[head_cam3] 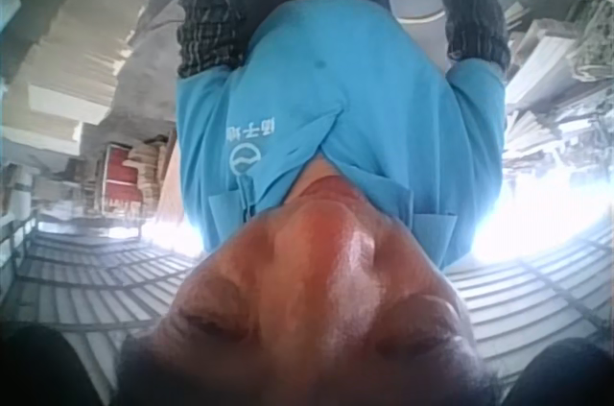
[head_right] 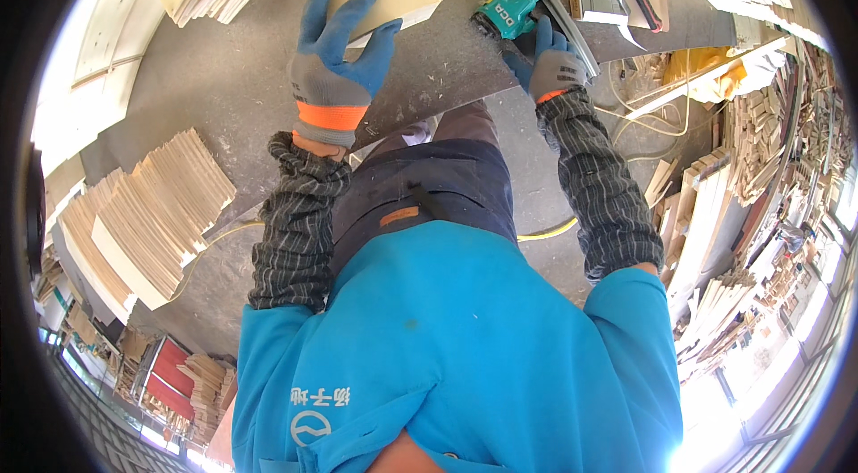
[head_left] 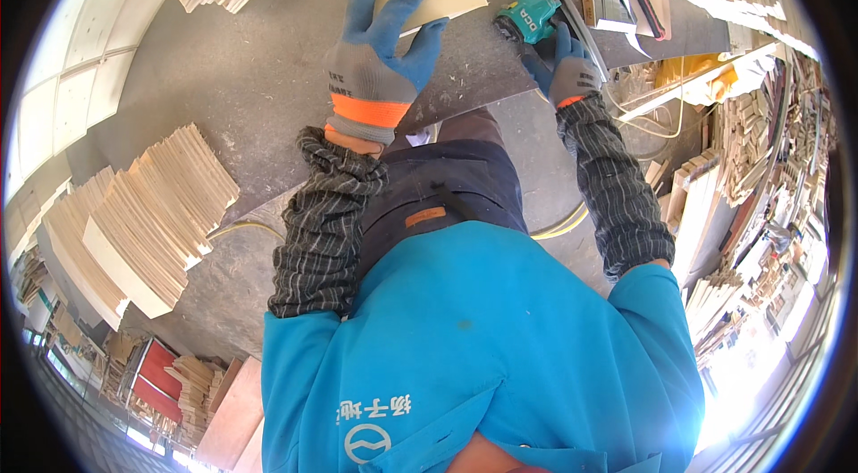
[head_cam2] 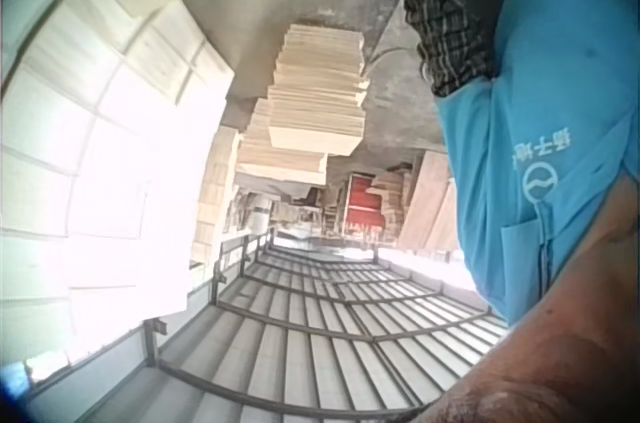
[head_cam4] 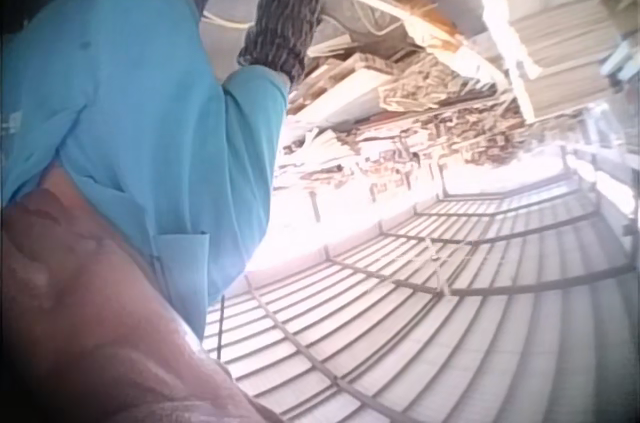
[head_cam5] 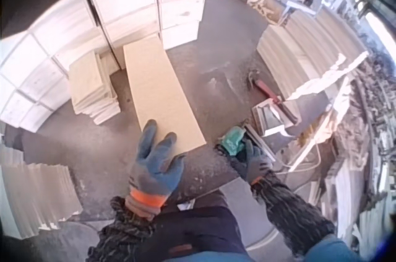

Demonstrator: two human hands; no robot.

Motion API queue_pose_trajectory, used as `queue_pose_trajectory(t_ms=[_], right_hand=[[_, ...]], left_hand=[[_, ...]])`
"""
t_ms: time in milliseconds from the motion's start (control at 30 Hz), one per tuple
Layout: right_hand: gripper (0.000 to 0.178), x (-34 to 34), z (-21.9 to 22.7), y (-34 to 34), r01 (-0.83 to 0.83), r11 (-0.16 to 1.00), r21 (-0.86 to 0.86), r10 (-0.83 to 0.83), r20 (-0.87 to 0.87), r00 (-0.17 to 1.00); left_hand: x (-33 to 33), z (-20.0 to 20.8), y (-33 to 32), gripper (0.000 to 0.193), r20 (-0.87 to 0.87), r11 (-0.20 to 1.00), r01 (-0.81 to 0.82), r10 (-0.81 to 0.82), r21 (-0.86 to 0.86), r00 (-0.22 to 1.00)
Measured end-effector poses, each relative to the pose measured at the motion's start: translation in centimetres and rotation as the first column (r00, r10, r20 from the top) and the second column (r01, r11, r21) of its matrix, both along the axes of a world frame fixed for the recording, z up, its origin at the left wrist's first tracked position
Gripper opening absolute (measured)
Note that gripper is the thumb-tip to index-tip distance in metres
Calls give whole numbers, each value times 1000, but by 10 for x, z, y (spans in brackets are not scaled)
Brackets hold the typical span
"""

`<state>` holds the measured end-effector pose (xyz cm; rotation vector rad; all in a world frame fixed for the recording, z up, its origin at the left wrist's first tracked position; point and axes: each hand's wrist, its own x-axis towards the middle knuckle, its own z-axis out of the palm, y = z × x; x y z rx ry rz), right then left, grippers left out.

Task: Assembling a wooden box using a nail gun and a hammer.

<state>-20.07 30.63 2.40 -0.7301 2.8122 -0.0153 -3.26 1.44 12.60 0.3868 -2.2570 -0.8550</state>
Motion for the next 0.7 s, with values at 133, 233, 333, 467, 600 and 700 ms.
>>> queue_pose_trajectory(t_ms=[133,233,333,467,600,700], right_hand=[[102,-9,9,-8,85,993,-79,-69,184,980],[92,-11,25,-10,157,968,-197,-95,293,951],[63,-21,35,6,160,956,-247,-110,205,973],[32,-2,143,-9,646,661,-381,-76,823,563],[43,50,239,-14,697,543,-467,73,854,515],[43,65,276,-25,700,527,-482,120,858,500]], left_hand=[[1,3,-1,45,20,1000,-17,16,7,1000],[2,1,-1,46,-13,999,-23,24,28,1000],[0,-2,0,47,-11,999,-5,6,51,1000],[1,-5,-3,47,-3,999,-23,24,46,1000],[0,-9,-2,47,-27,999,1,1,55,1000],[-3,-11,-2,47,-64,999,3,0,42,998]])
